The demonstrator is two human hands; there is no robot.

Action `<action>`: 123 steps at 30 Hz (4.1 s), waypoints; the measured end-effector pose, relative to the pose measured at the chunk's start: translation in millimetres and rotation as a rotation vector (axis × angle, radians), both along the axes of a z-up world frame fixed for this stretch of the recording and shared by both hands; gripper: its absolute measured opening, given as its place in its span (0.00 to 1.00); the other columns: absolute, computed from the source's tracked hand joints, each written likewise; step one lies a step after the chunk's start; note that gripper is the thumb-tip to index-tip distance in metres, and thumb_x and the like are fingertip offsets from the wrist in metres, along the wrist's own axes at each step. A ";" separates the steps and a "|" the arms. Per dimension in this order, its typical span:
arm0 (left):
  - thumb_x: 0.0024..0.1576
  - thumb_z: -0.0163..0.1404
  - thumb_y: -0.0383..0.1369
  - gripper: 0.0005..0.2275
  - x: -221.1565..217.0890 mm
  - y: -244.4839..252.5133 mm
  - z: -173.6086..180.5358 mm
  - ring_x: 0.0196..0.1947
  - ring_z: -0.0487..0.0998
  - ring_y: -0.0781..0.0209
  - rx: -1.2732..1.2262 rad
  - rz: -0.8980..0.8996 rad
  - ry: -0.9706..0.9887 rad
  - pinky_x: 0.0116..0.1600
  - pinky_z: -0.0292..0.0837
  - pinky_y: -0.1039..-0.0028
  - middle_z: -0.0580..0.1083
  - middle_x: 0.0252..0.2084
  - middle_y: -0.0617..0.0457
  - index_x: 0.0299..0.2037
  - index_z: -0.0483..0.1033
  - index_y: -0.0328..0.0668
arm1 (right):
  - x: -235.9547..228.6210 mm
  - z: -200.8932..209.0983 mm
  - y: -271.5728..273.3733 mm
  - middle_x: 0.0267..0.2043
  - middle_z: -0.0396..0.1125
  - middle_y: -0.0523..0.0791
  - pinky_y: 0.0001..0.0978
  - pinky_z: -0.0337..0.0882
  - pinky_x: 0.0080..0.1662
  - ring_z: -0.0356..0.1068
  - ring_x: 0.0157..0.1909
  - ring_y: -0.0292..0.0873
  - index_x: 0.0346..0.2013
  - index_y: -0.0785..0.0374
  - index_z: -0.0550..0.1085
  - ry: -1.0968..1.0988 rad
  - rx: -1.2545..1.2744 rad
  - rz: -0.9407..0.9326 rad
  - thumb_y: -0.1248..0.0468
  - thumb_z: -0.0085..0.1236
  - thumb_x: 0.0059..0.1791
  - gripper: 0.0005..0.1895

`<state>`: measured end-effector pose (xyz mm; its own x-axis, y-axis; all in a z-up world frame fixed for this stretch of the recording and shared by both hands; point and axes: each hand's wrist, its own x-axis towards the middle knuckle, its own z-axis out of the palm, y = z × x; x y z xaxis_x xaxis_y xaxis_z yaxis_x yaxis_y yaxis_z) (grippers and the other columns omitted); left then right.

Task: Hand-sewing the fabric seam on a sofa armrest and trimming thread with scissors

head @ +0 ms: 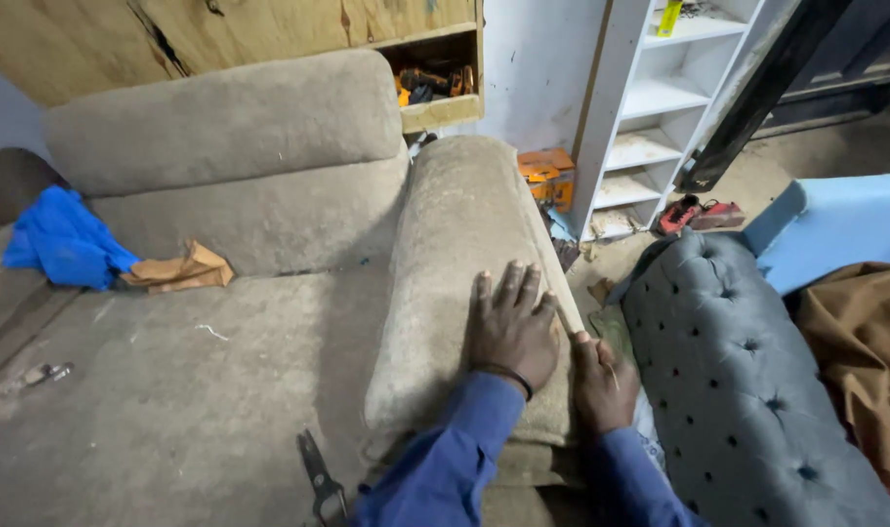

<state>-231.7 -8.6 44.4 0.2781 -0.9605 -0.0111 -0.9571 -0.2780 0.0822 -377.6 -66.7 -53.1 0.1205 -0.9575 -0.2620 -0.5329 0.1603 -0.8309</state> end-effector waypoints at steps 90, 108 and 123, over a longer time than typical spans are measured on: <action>0.70 0.41 0.61 0.29 202.4 134.5 -123.9 0.57 0.85 0.30 -0.249 0.701 0.863 0.54 0.76 0.48 0.84 0.57 0.33 0.50 0.85 0.45 | 17.1 11.9 -31.1 0.30 0.61 0.50 0.47 0.60 0.43 0.60 0.41 0.45 0.25 0.63 0.69 0.133 -0.043 0.300 0.38 0.56 0.67 0.37; 0.68 0.37 0.62 0.35 224.4 131.1 -133.0 0.75 0.79 0.50 -0.129 0.799 1.124 0.74 0.70 0.63 0.81 0.73 0.46 0.70 0.84 0.47 | 37.1 -6.3 -64.2 0.24 0.61 0.42 0.43 0.55 0.34 0.57 0.30 0.40 0.25 0.57 0.73 0.014 -0.026 0.312 0.47 0.62 0.64 0.27; 0.71 0.42 0.66 0.33 279.7 56.0 -236.5 0.72 0.79 0.37 -0.359 0.823 0.894 0.78 0.73 0.47 0.85 0.63 0.45 0.61 0.88 0.48 | 78.2 -48.0 -134.0 0.59 0.82 0.60 0.69 0.73 0.68 0.75 0.69 0.70 0.58 0.59 0.87 0.416 -0.152 0.257 0.40 0.52 0.67 0.28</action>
